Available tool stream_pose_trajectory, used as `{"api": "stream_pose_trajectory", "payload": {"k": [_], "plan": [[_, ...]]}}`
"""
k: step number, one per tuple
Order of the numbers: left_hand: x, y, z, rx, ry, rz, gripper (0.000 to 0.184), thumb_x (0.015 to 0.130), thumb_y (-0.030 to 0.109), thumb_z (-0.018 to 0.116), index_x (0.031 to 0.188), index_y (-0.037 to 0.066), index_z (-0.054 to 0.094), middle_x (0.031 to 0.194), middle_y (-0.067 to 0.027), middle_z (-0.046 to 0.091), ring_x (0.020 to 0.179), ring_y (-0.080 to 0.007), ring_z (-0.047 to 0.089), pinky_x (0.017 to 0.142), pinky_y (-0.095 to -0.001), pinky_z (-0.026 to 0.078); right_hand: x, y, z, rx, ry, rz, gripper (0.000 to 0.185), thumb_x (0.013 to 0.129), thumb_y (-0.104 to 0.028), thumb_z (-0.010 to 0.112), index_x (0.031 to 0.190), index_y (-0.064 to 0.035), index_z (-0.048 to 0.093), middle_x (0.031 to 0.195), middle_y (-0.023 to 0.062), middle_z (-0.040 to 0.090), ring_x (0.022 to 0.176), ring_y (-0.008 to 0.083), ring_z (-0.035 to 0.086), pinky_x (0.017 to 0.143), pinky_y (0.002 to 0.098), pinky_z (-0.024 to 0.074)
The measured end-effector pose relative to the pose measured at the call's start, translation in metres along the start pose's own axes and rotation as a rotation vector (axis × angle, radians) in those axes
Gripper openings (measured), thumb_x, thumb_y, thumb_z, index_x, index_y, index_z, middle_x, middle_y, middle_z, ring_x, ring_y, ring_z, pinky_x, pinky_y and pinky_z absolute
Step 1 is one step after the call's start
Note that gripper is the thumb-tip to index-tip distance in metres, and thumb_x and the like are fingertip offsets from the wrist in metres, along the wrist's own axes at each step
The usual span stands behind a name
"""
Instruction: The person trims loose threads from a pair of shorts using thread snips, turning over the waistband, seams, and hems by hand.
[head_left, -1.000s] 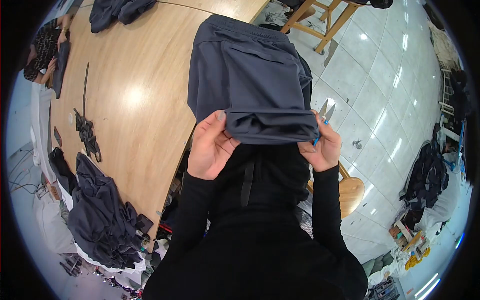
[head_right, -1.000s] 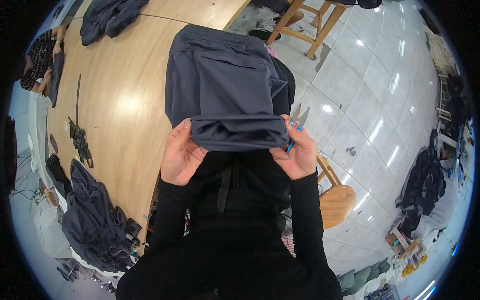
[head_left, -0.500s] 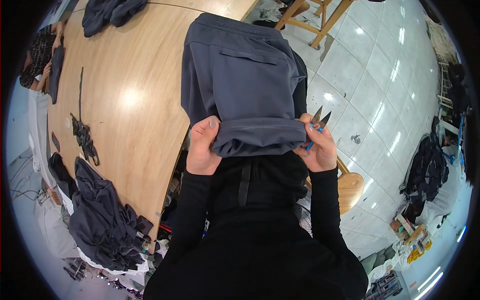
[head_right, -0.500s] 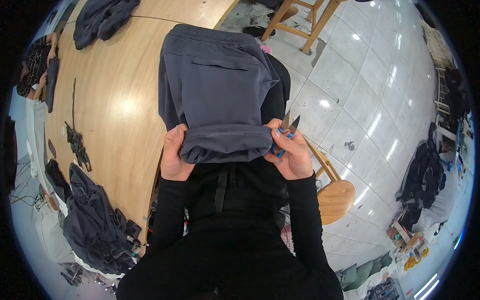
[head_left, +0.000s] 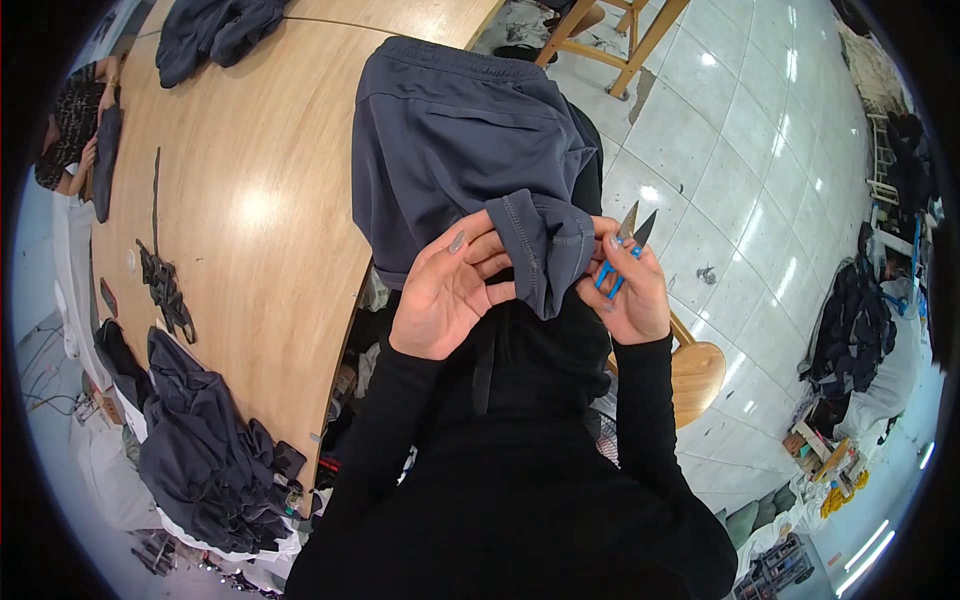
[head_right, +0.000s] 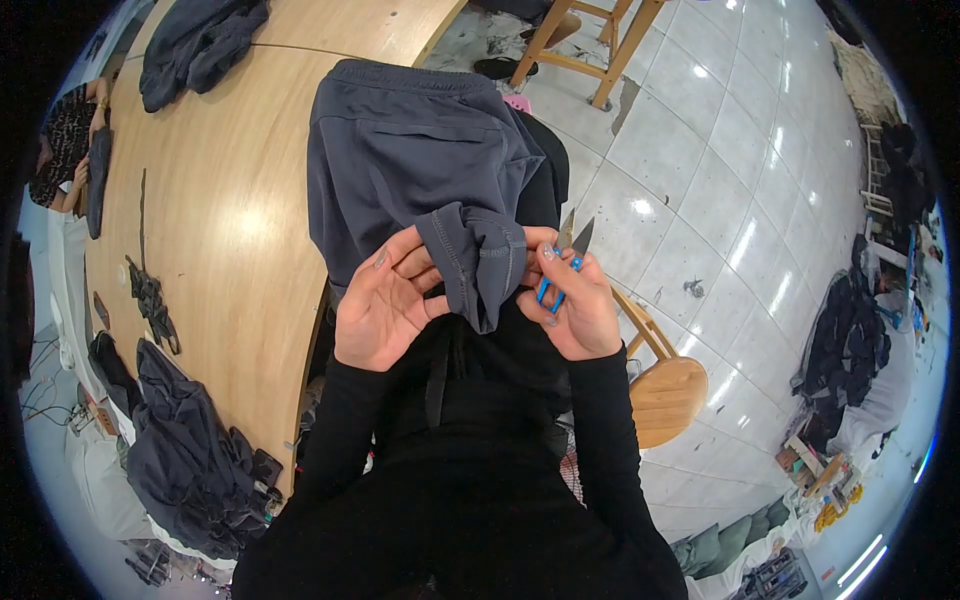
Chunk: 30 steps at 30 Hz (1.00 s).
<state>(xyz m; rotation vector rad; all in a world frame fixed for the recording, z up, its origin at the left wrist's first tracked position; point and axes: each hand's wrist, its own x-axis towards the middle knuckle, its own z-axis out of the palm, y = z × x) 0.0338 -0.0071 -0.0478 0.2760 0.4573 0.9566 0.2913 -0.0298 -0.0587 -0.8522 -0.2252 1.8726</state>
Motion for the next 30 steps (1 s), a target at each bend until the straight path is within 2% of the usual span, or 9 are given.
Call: {"api": "stream_pose_trajectory", "payload": {"k": [7,10,11,14,15,19,22,26,30], "plan": [[-0.003,0.003,-0.002,-0.02,0.017,0.013,0.059,0.116,0.021,0.052,0.166,-0.008,0.036,0.152,-0.023,0.061,0.14,-0.0308,0.063,0.114,-0.0524,0.059,-0.001,-0.002,0.0,-0.005,-0.008,-0.021,0.035,0.117,-0.017,0.054,0.141,0.0066,0.061,0.12,0.0154,0.075,0.093,0.0127,0.068,0.052,0.0196,0.0361],[-0.002,0.002,0.003,0.005,0.031,0.056,0.057,0.114,0.009,0.054,0.167,-0.005,0.036,0.15,-0.0209,0.063,0.137,-0.0285,0.066,0.112,-0.0494,0.061,0.007,-0.015,0.01,-0.499,0.205,-0.122,0.029,0.115,-0.009,0.052,0.134,0.0051,0.069,0.108,0.0103,0.076,0.091,0.01,0.066,0.058,0.0246,0.0414],[-0.002,0.003,0.005,0.024,0.032,0.075,0.057,0.114,0.005,0.054,0.167,-0.004,0.036,0.149,-0.0201,0.063,0.136,-0.0275,0.067,0.111,-0.0481,0.061,0.014,-0.005,0.009,-0.829,0.38,-0.325,0.03,0.114,-0.006,0.05,0.132,0.0045,0.071,0.102,0.0086,0.075,0.088,0.0099,0.065,0.066,0.0265,0.0468],[-0.001,0.0,0.0,0.075,0.057,0.108,0.059,0.111,-0.002,0.057,0.167,-0.003,0.038,0.15,-0.0181,0.063,0.132,-0.0239,0.07,0.109,-0.0434,0.063,0.001,-0.007,0.011,-1.11,0.479,-0.48,0.028,0.114,-0.006,0.05,0.13,0.0026,0.072,0.099,0.007,0.072,0.085,0.0108,0.063,0.075,0.0272,0.049],[0.0,-0.001,0.001,0.067,0.077,0.114,0.059,0.11,-0.003,0.058,0.167,-0.003,0.039,0.149,-0.0177,0.065,0.131,-0.0233,0.07,0.108,-0.0424,0.064,-0.004,-0.008,0.015,-0.977,0.465,-0.39,0.026,0.114,-0.007,0.052,0.126,0.0005,0.073,0.096,0.0035,0.068,0.084,0.0097,0.059,0.079,0.0251,0.0463],[0.006,0.001,0.017,0.14,0.176,0.108,0.062,0.107,-0.008,0.062,0.166,-0.002,0.042,0.138,-0.0158,0.071,0.123,-0.0211,0.074,0.106,-0.0394,0.064,-0.016,-0.001,0.047,-1.047,0.352,-0.449,0.021,0.11,-0.012,0.061,0.127,-0.0025,0.069,0.091,-0.0023,0.06,0.084,0.0058,0.051,0.077,0.025,0.0419],[0.006,-0.001,0.02,0.26,0.242,0.14,0.064,0.106,-0.009,0.064,0.165,-0.002,0.043,0.129,-0.015,0.075,0.118,-0.0198,0.076,0.103,-0.0374,0.064,-0.017,0.01,0.055,-0.841,0.201,-0.391,0.024,0.107,-0.01,0.065,0.13,-0.002,0.067,0.09,-0.0026,0.057,0.081,0.0057,0.049,0.075,0.0248,0.0403],[0.002,-0.002,0.023,0.337,0.258,0.103,0.065,0.106,-0.008,0.066,0.165,-0.004,0.042,0.126,-0.0158,0.077,0.114,-0.019,0.076,0.099,-0.0339,0.064,-0.01,0.011,0.074,-1.023,0.159,-0.417,0.034,0.098,-0.005,0.078,0.13,-0.0024,0.068,0.092,0.0004,0.064,0.069,0.0056,0.045,0.063,0.0256,0.0388],[-0.012,0.023,0.006,1.228,0.157,0.432,0.037,0.103,-0.011,0.063,0.139,-0.005,0.071,0.123,-0.0163,0.079,0.111,-0.0209,0.077,0.1,-0.0325,0.06,0.006,0.01,0.034,-1.226,0.26,-0.581,0.029,0.096,-0.006,0.08,0.123,-0.0035,0.074,0.1,0.0013,0.073,0.073,0.0084,0.057,0.067,0.0263,0.0449]]}}
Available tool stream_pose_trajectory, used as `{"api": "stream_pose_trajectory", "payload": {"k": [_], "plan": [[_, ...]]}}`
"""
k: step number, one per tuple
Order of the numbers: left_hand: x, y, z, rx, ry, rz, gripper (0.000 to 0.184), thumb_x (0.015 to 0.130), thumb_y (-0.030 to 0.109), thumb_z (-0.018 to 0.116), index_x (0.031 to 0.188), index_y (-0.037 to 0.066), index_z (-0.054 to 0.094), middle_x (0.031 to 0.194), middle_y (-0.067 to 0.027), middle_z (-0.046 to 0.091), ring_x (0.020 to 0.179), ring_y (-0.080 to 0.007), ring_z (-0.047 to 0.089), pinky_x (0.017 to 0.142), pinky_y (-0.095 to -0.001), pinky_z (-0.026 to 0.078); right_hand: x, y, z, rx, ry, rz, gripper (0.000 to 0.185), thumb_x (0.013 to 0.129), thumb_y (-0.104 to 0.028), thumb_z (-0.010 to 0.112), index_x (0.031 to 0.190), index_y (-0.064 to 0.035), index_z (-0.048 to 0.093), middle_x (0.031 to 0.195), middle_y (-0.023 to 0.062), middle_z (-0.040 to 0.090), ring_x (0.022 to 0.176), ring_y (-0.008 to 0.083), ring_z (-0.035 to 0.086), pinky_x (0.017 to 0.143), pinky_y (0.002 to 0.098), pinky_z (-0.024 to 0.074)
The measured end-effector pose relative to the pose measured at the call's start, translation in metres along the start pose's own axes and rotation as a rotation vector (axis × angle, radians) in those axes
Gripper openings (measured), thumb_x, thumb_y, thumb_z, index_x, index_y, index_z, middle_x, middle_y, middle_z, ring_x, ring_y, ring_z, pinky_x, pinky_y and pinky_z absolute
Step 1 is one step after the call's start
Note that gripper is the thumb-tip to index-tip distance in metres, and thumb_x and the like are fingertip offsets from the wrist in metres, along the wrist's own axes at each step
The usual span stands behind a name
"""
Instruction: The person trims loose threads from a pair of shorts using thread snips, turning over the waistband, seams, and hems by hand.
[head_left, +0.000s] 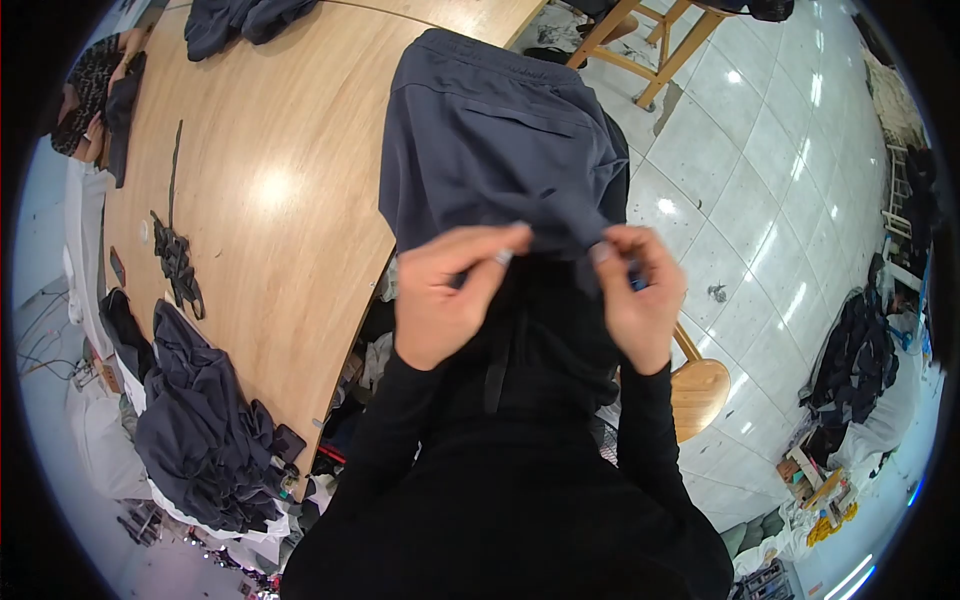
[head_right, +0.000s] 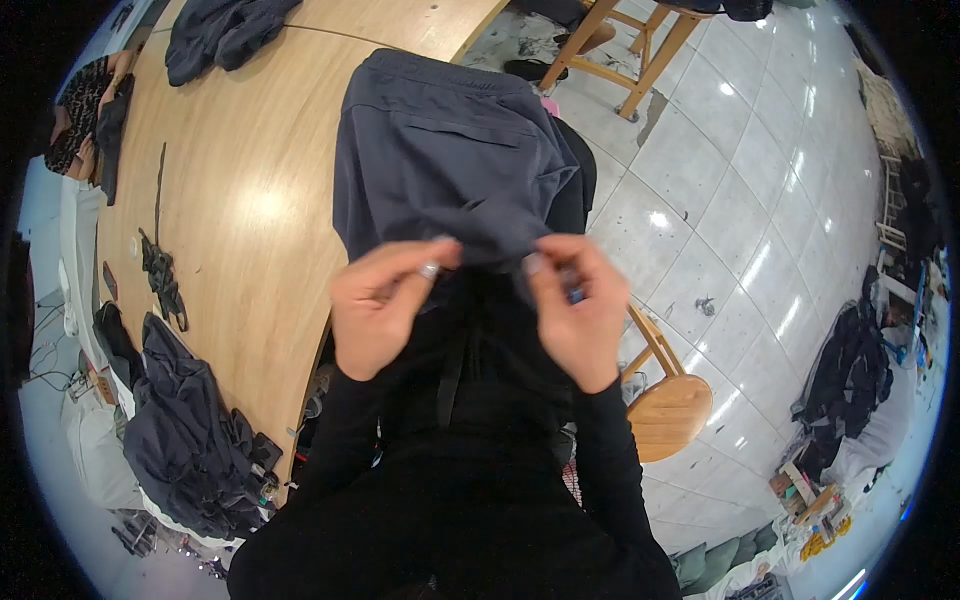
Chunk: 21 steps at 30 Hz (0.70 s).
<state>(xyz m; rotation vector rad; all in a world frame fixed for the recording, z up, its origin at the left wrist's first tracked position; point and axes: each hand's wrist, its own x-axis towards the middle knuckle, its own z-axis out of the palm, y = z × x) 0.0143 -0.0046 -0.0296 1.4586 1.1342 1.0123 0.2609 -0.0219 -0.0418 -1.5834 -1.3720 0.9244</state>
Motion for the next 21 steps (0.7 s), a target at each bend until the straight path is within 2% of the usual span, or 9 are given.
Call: {"api": "stream_pose_trajectory", "payload": {"k": [1,2,4,6,10,15,17,19,21], "plan": [[0.0,0.011,-0.006,0.086,0.21,-0.051,0.029,0.101,-0.015,0.061,0.123,-0.006,0.078,0.118,-0.0155,0.08,0.109,-0.0219,0.076,0.099,-0.0321,0.058,0.008,-0.002,-0.004,-0.065,0.094,0.066,0.026,0.096,-0.004,0.078,0.122,-0.0038,0.075,0.101,0.0019,0.074,0.075,0.0093,0.058,0.069,0.0265,0.0462],[-0.003,0.011,-0.017,0.063,0.351,-0.088,0.027,0.101,-0.016,0.06,0.121,-0.007,0.077,0.118,-0.0154,0.079,0.11,-0.0215,0.075,0.102,-0.033,0.056,0.017,-0.004,-0.009,-0.13,0.186,0.132,0.024,0.097,-0.002,0.076,0.121,-0.004,0.075,0.102,0.0026,0.075,0.077,0.0102,0.06,0.072,0.0267,0.0475],[-0.012,0.0,-0.051,0.145,0.401,-0.041,0.035,0.093,-0.019,0.058,0.12,-0.006,0.077,0.12,-0.0151,0.077,0.113,-0.0222,0.073,0.103,-0.0332,0.054,0.024,0.006,-0.009,-0.293,0.444,-0.024,0.018,0.1,0.004,0.069,0.115,-0.0026,0.076,0.099,0.0059,0.076,0.078,0.0105,0.062,0.071,0.0265,0.0471],[-0.026,-0.002,-0.079,0.316,0.339,-0.073,0.042,0.086,-0.018,0.056,0.119,-0.004,0.077,0.121,-0.0153,0.075,0.114,-0.0244,0.073,0.104,-0.0337,0.053,0.01,0.0,-0.006,-0.147,0.385,0.084,0.015,0.099,0.004,0.071,0.112,-0.0017,0.076,0.1,0.0076,0.078,0.076,0.0105,0.065,0.067,0.0254,0.0463],[-0.036,-0.005,-0.09,0.473,0.206,-0.105,0.049,0.073,-0.014,0.055,0.116,-0.001,0.076,0.118,-0.016,0.072,0.115,-0.0279,0.071,0.103,-0.0347,0.052,-0.011,-0.022,0.019,0.048,-0.256,-0.078,0.015,0.092,0.003,0.082,0.106,0.0,0.077,0.093,0.01,0.076,0.079,0.0158,0.073,0.067,0.0271,0.0523],[-0.037,-0.002,-0.076,0.902,0.018,-0.091,0.034,0.077,-0.004,0.074,0.109,0.007,0.076,0.112,-0.0096,0.071,0.108,-0.0329,0.069,0.1,-0.0401,0.046,-0.019,-0.001,0.07,0.048,-0.381,-0.093,0.017,0.091,0.004,0.082,0.106,0.0037,0.074,0.098,0.0139,0.072,0.079,0.0214,0.071,0.07,0.0282,0.0527],[-0.035,-0.012,-0.074,0.978,0.01,-0.022,0.031,0.079,0.001,0.079,0.109,0.01,0.074,0.11,-0.0084,0.071,0.105,-0.0342,0.067,0.097,-0.0407,0.043,-0.014,-0.001,0.067,0.18,-0.415,-0.067,0.016,0.093,0.004,0.079,0.108,0.0021,0.072,0.096,0.0092,0.071,0.077,0.0185,0.068,0.072,0.0268,0.0511],[-0.032,-0.017,-0.079,0.754,0.045,-0.018,0.024,0.087,0.004,0.079,0.109,0.009,0.07,0.108,-0.0068,0.07,0.098,-0.0277,0.066,0.091,-0.0373,0.044,-0.013,-0.008,0.051,0.364,-0.45,0.15,0.014,0.1,0.001,0.075,0.113,-0.0005,0.07,0.096,-0.0007,0.068,0.074,0.0096,0.058,0.07,0.023,0.0444],[-0.029,-0.017,-0.076,0.349,0.101,-0.129,0.017,0.096,0.006,0.076,0.111,0.008,0.066,0.103,-0.0042,0.068,0.093,-0.0205,0.065,0.086,-0.0338,0.045,-0.007,-0.008,0.033,0.722,-0.374,0.306,0.011,0.106,-0.005,0.07,0.115,-0.0009,0.068,0.099,-0.0026,0.067,0.072,0.0024,0.05,0.063,0.0208,0.036]]}}
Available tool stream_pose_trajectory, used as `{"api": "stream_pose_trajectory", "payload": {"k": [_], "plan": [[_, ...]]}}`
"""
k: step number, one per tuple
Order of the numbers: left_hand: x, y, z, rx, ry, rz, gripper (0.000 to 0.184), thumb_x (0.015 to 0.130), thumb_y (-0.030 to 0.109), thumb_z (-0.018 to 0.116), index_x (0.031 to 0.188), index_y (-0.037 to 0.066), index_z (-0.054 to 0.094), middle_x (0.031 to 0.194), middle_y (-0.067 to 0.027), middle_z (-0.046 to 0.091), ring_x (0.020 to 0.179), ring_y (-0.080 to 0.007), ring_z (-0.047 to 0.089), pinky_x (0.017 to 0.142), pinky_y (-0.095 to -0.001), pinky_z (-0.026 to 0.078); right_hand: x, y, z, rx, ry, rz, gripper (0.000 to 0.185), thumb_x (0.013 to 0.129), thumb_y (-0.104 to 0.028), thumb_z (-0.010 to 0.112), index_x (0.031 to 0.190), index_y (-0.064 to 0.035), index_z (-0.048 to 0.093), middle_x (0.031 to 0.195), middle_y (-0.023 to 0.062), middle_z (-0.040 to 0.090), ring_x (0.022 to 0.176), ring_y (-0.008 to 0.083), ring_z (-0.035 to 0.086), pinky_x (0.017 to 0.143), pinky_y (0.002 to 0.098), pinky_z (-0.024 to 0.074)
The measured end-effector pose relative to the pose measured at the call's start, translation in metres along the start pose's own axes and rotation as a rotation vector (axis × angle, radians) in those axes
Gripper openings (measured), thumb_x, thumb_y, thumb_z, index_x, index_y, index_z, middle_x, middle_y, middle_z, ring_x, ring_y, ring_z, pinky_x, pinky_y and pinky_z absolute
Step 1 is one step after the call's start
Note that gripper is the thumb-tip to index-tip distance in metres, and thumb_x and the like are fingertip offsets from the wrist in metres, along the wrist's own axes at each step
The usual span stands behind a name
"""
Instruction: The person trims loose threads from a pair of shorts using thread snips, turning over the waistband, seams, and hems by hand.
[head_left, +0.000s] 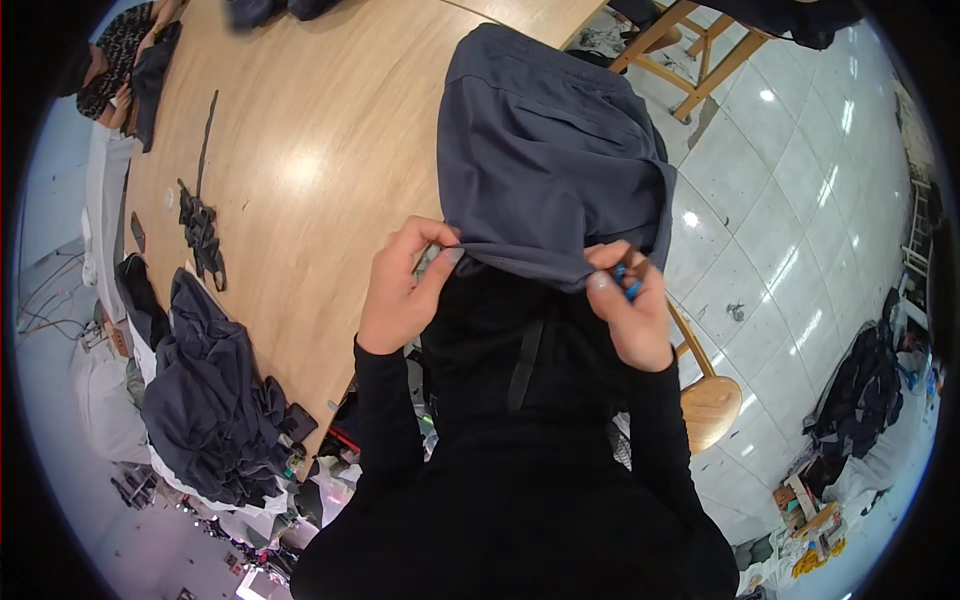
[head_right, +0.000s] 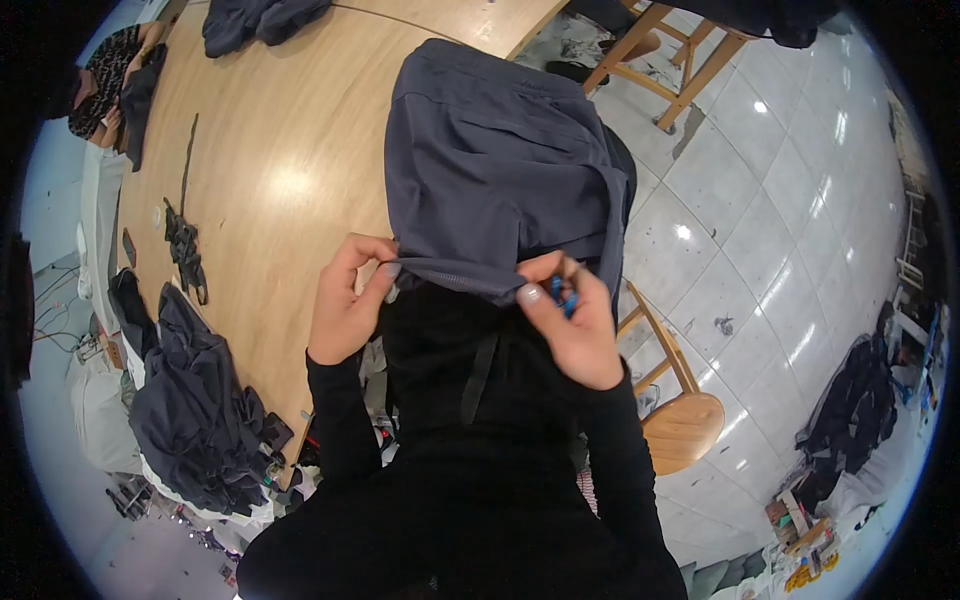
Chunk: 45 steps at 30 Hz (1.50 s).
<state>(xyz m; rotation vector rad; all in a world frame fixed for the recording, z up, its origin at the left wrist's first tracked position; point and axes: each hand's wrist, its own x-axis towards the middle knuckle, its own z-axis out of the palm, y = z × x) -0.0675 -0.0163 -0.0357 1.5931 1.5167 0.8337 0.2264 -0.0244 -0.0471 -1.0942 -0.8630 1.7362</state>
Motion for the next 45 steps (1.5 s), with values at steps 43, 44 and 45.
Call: {"api": "stream_pose_trajectory", "payload": {"k": [43,44,45], "plan": [[0.141,-0.028,0.032,0.029,0.236,-0.112,0.026,0.098,0.009,0.084,0.121,-0.001,0.077,0.104,-0.0056,0.078,0.083,-0.011,0.071,0.072,-0.025,0.054,0.161,-0.038,-0.092,-0.757,0.24,-0.133,0.024,0.097,-0.012,0.081,0.114,0.0041,0.081,0.1,0.0054,0.08,0.085,0.0112,0.067,0.08,0.0282,0.0534],[0.143,-0.021,0.028,-0.082,0.307,-0.067,0.023,0.098,0.008,0.084,0.119,-0.002,0.078,0.102,-0.0044,0.077,0.083,-0.0102,0.07,0.073,-0.0247,0.054,0.155,-0.055,-0.08,-0.799,0.262,-0.244,0.021,0.096,-0.011,0.08,0.112,0.0031,0.082,0.097,0.0044,0.079,0.087,0.0108,0.067,0.081,0.0276,0.053],[0.146,-0.014,0.024,-0.196,0.377,-0.014,0.02,0.099,0.007,0.083,0.116,-0.002,0.078,0.1,-0.0033,0.076,0.083,-0.0094,0.069,0.074,-0.0244,0.054,0.144,-0.076,-0.072,-0.838,0.286,-0.362,0.019,0.096,-0.01,0.08,0.111,0.0021,0.082,0.095,0.0034,0.078,0.088,0.0103,0.067,0.082,0.0269,0.0526]]}}
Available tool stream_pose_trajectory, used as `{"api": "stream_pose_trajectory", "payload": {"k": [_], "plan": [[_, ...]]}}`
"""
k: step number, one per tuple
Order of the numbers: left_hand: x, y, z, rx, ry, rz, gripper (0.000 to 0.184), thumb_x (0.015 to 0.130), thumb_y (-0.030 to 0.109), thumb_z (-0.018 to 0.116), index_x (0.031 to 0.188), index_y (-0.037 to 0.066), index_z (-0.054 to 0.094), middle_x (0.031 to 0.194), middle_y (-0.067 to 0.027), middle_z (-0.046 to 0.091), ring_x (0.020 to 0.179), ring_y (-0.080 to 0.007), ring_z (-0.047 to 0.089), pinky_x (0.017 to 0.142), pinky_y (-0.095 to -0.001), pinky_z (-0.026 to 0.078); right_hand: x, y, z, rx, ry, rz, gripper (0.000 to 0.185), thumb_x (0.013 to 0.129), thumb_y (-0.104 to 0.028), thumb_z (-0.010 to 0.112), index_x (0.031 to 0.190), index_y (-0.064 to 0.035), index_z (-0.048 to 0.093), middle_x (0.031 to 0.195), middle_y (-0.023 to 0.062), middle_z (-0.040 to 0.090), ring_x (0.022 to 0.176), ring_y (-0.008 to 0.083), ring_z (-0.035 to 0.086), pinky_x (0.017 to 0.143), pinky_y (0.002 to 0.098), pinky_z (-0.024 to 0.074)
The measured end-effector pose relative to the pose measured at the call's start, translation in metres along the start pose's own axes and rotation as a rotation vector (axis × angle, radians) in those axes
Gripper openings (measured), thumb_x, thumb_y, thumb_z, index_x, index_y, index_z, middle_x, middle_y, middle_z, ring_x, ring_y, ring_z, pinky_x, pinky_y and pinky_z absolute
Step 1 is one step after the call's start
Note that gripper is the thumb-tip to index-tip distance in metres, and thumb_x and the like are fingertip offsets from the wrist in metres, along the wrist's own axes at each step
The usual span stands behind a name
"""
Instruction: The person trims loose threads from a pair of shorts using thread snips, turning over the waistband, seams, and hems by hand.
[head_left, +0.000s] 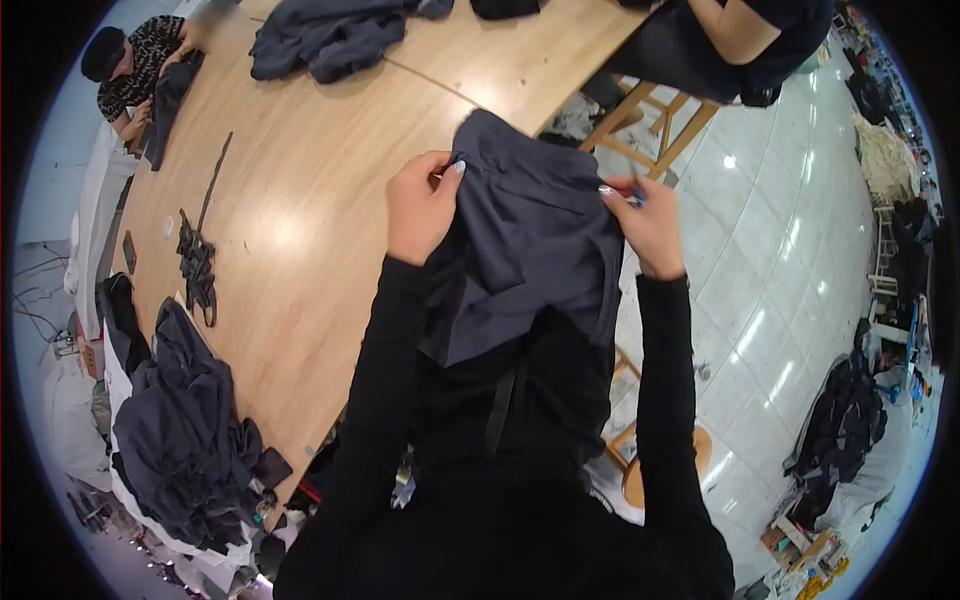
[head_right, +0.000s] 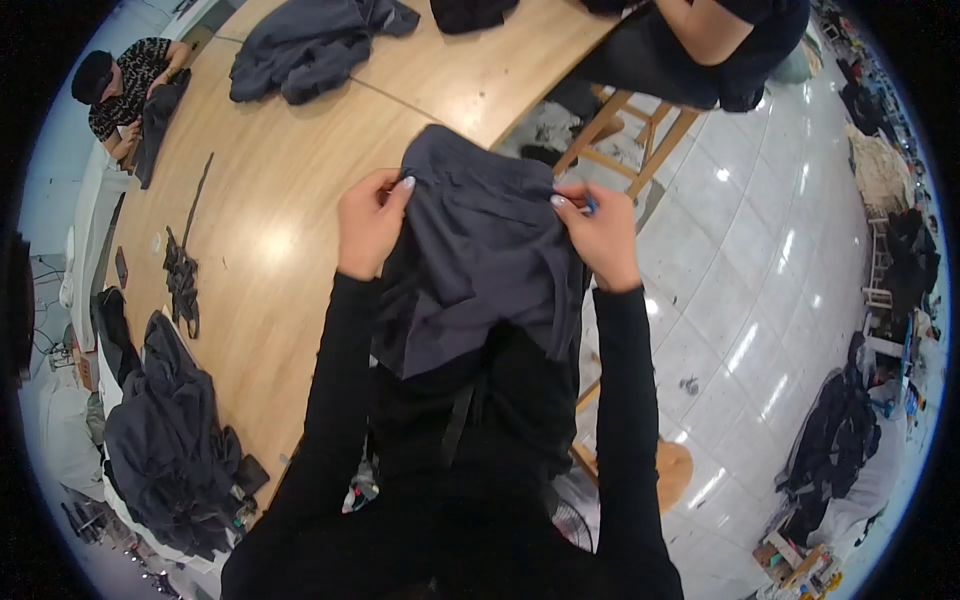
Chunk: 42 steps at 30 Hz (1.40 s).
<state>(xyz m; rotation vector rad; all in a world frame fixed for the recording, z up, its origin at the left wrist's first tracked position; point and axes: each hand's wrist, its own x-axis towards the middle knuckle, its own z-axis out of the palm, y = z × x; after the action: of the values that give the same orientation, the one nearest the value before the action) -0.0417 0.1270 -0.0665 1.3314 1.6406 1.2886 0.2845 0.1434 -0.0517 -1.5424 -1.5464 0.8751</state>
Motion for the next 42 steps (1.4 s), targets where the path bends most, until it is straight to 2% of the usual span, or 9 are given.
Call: {"api": "stream_pose_trajectory", "payload": {"k": [3,6,10,14,19,26,30,33,42], "plan": [[-0.011,0.057,-0.025,-0.293,0.135,0.179,0.015,0.101,-0.001,0.078,0.115,-0.003,0.075,0.099,-0.0003,0.074,0.089,-0.0065,0.065,0.082,-0.0231,0.052,-0.016,-0.04,-0.042,0.156,0.218,-0.142,0.014,0.099,-0.004,0.078,0.112,-0.0022,0.083,0.095,0.0005,0.074,0.087,0.0093,0.064,0.081,0.0242,0.0502],[-0.029,0.085,-0.066,-0.28,0.067,0.432,0.029,0.087,-0.02,0.071,0.111,-0.004,0.076,0.102,-0.0101,0.068,0.099,-0.0182,0.067,0.084,-0.0295,0.054,-0.041,-0.041,-0.08,0.501,0.262,-0.295,0.02,0.105,0.0,0.068,0.124,-0.0027,0.072,0.112,0.0063,0.07,0.083,0.0121,0.061,0.078,0.0271,0.0495],[-0.057,0.088,-0.116,0.07,-0.471,0.38,0.033,0.071,-0.024,0.067,0.09,-0.001,0.08,0.098,-0.0105,0.069,0.093,-0.0243,0.071,0.08,-0.0351,0.056,-0.074,-0.03,-0.088,0.397,0.056,-0.472,0.02,0.09,0.012,0.068,0.105,-0.0001,0.073,0.11,0.0113,0.07,0.098,0.0191,0.067,0.083,0.0309,0.0507],[-0.095,0.035,-0.121,0.474,-0.37,0.183,0.038,0.076,-0.022,0.067,0.101,0.002,0.082,0.097,-0.0124,0.071,0.094,-0.0299,0.074,0.081,-0.0373,0.058,-0.13,-0.001,-0.073,0.104,-0.275,0.065,0.031,0.081,0.021,0.068,0.103,0.0022,0.079,0.107,0.0085,0.077,0.096,0.0164,0.071,0.081,0.0268,0.0507],[-0.138,0.048,-0.058,0.358,-0.164,0.128,0.035,0.081,-0.007,0.079,0.115,0.003,0.077,0.112,-0.0127,0.071,0.105,-0.032,0.071,0.091,-0.0401,0.056,-0.167,0.009,-0.029,0.207,0.124,0.424,0.013,0.102,0.001,0.071,0.112,0.0059,0.077,0.106,0.0067,0.077,0.098,0.0127,0.069,0.088,0.0261,0.0515],[-0.148,0.027,-0.033,0.303,-0.103,0.066,0.042,0.082,0.001,0.083,0.12,0.005,0.065,0.11,-0.011,0.065,0.104,-0.0246,0.064,0.095,-0.036,0.048,-0.153,0.006,0.017,0.291,0.246,0.377,0.02,0.104,-0.003,0.072,0.122,0.0043,0.075,0.106,0.0045,0.074,0.099,0.0134,0.068,0.094,0.0288,0.0507],[-0.149,0.002,-0.064,0.228,0.098,-0.03,0.039,0.084,-0.01,0.065,0.12,0.003,0.062,0.11,-0.0083,0.065,0.103,-0.02,0.063,0.094,-0.0337,0.049,-0.157,0.027,0.034,0.407,0.277,0.499,0.018,0.106,-0.006,0.071,0.122,0.0006,0.074,0.1,0.0006,0.068,0.079,0.0075,0.06,0.073,0.0231,0.0452],[-0.141,-0.017,-0.078,0.214,0.163,-0.102,0.038,0.086,-0.01,0.06,0.122,0.001,0.063,0.114,-0.0109,0.067,0.1,-0.0218,0.063,0.094,-0.0345,0.051,-0.158,0.032,0.04,0.488,0.302,0.525,0.015,0.109,-0.012,0.071,0.121,-0.0031,0.073,0.093,-0.0024,0.064,0.058,0.0008,0.044,0.051,0.0212,0.0273],[-0.117,-0.015,-0.049,0.228,0.108,-0.176,0.04,0.098,0.006,0.081,0.135,-0.001,0.065,0.112,-0.0088,0.07,0.093,-0.0159,0.064,0.085,-0.0317,0.056,-0.149,0.036,0.036,0.506,0.3,0.581,0.02,0.107,-0.019,0.076,0.118,-0.0027,0.071,0.083,-0.0025,0.061,0.052,0.0026,0.044,0.047,0.022,0.0296]]}}
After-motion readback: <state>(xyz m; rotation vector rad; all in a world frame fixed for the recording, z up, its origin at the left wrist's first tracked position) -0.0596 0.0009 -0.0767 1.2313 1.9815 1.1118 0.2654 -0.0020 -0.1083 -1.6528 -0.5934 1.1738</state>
